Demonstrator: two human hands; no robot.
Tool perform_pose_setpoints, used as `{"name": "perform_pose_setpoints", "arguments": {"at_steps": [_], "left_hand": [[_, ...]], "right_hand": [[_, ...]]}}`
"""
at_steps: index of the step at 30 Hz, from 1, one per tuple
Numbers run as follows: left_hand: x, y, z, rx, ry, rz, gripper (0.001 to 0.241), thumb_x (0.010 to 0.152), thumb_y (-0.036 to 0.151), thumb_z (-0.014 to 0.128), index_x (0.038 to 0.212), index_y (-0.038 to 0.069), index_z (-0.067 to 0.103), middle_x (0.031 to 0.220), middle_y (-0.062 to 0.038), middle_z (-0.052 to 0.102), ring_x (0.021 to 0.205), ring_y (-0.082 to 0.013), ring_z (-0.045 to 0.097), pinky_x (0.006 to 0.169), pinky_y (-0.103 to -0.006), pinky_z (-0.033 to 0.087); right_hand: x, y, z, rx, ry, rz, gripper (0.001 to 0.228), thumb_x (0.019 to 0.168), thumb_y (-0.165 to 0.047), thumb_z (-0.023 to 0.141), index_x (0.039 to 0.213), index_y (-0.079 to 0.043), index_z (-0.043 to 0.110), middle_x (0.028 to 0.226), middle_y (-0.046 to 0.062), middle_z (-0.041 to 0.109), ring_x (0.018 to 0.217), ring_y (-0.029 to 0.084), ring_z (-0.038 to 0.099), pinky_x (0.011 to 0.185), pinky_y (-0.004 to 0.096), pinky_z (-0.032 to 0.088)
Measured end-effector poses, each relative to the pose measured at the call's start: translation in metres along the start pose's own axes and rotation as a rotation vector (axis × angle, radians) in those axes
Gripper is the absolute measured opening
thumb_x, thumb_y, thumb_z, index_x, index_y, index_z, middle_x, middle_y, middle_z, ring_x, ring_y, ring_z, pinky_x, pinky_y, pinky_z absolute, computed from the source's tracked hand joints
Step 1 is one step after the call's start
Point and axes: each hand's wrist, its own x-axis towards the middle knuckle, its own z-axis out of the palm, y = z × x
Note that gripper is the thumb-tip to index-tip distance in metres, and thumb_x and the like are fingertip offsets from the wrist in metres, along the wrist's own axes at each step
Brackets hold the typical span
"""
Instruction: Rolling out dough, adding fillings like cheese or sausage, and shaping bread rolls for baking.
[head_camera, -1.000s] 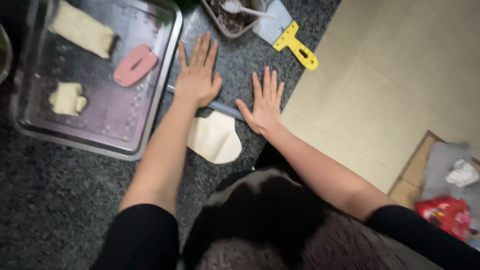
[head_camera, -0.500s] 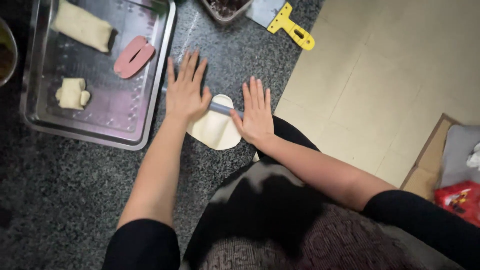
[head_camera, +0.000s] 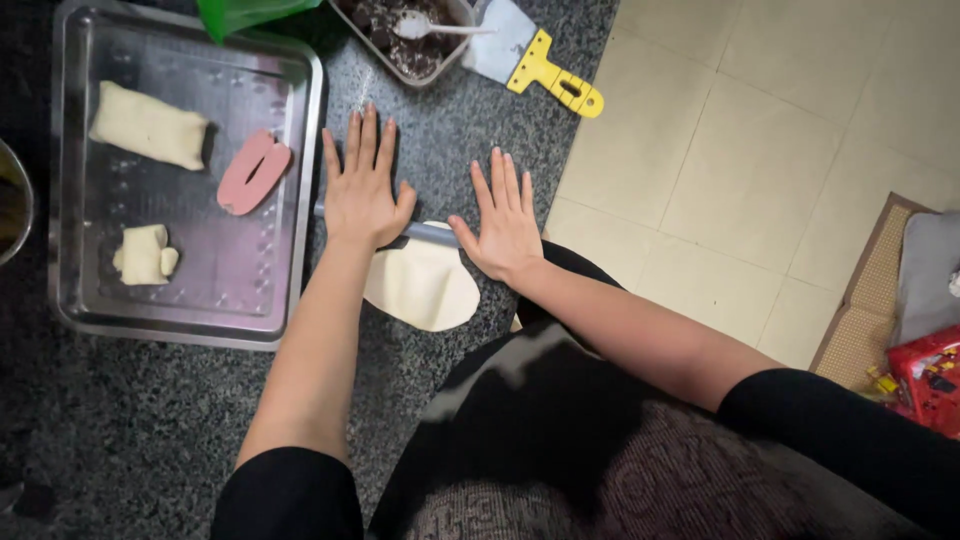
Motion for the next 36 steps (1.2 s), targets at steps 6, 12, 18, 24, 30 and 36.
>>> {"name": "perform_pose_setpoints", "arguments": {"at_steps": [6, 12, 18, 24, 30, 36], "left_hand": [[0.013, 0.001, -0.001, -0.026, 0.014, -0.051, 0.098, 0.085, 0.040, 0.055, 0.167, 0.005, 0.016, 0.174, -0.018, 0.004, 0.161, -0.0329, -0.001, 0.126, -0.0585, -0.006], [0.014, 0.003, -0.005, -0.022, 0.047, -0.082, 0.098, 0.083, 0.039, 0.055, 0.167, 0.005, 0.018, 0.175, -0.016, 0.005, 0.161, -0.0319, -0.003, 0.126, -0.0588, -0.008], [0.011, 0.004, 0.008, 0.073, 0.174, -0.188, 0.097, 0.084, 0.039, 0.055, 0.168, 0.004, 0.021, 0.176, -0.016, 0.007, 0.162, -0.0327, -0.002, 0.125, -0.0595, -0.009], [0.009, 0.018, 0.023, 0.577, 0.299, -0.395, 0.093, 0.088, 0.043, 0.060, 0.168, 0.006, 0.029, 0.175, -0.014, 0.017, 0.161, -0.0333, 0.009, 0.126, -0.0541, -0.002], [-0.025, 0.027, 0.036, 0.525, 0.526, -0.482, 0.084, 0.089, 0.028, 0.071, 0.164, 0.013, 0.037, 0.165, -0.007, 0.033, 0.156, -0.0262, 0.026, 0.128, -0.0493, 0.012], [-0.094, 0.061, 0.017, 0.197, 0.855, -0.931, 0.072, 0.090, 0.016, 0.072, 0.153, 0.006, 0.040, 0.160, -0.016, 0.037, 0.148, -0.0333, 0.033, 0.124, -0.0541, 0.019]], "right_hand": [[0.016, 0.011, 0.002, 0.030, -0.026, -0.012, 0.088, 0.102, -0.056, 0.051, 0.163, 0.000, 0.020, 0.169, 0.029, 0.007, 0.158, 0.045, 0.005, 0.126, 0.059, 0.004], [0.022, 0.015, 0.007, 0.002, 0.009, -0.043, 0.090, 0.101, -0.057, 0.052, 0.163, -0.001, 0.019, 0.169, 0.029, 0.006, 0.158, 0.045, 0.003, 0.126, 0.060, 0.002], [0.029, 0.022, 0.016, -0.003, 0.040, -0.070, 0.091, 0.099, -0.055, 0.055, 0.161, 0.002, 0.020, 0.169, 0.029, 0.007, 0.158, 0.044, 0.004, 0.125, 0.061, 0.002], [0.039, 0.042, 0.031, 0.091, 0.017, -0.169, 0.086, 0.099, -0.051, 0.058, 0.158, 0.003, 0.027, 0.170, 0.029, 0.009, 0.159, 0.045, 0.005, 0.124, 0.063, -0.001], [0.047, 0.037, -0.035, 0.251, -0.218, -0.570, 0.069, 0.092, -0.042, 0.069, 0.144, -0.002, 0.046, 0.160, 0.030, 0.023, 0.148, 0.048, 0.023, 0.118, 0.060, 0.017], [0.079, 0.063, 0.006, 0.302, -0.486, -0.879, 0.058, 0.086, -0.022, 0.071, 0.136, -0.002, 0.052, 0.130, 0.026, 0.053, 0.120, 0.042, 0.052, 0.106, 0.050, 0.044]]}}
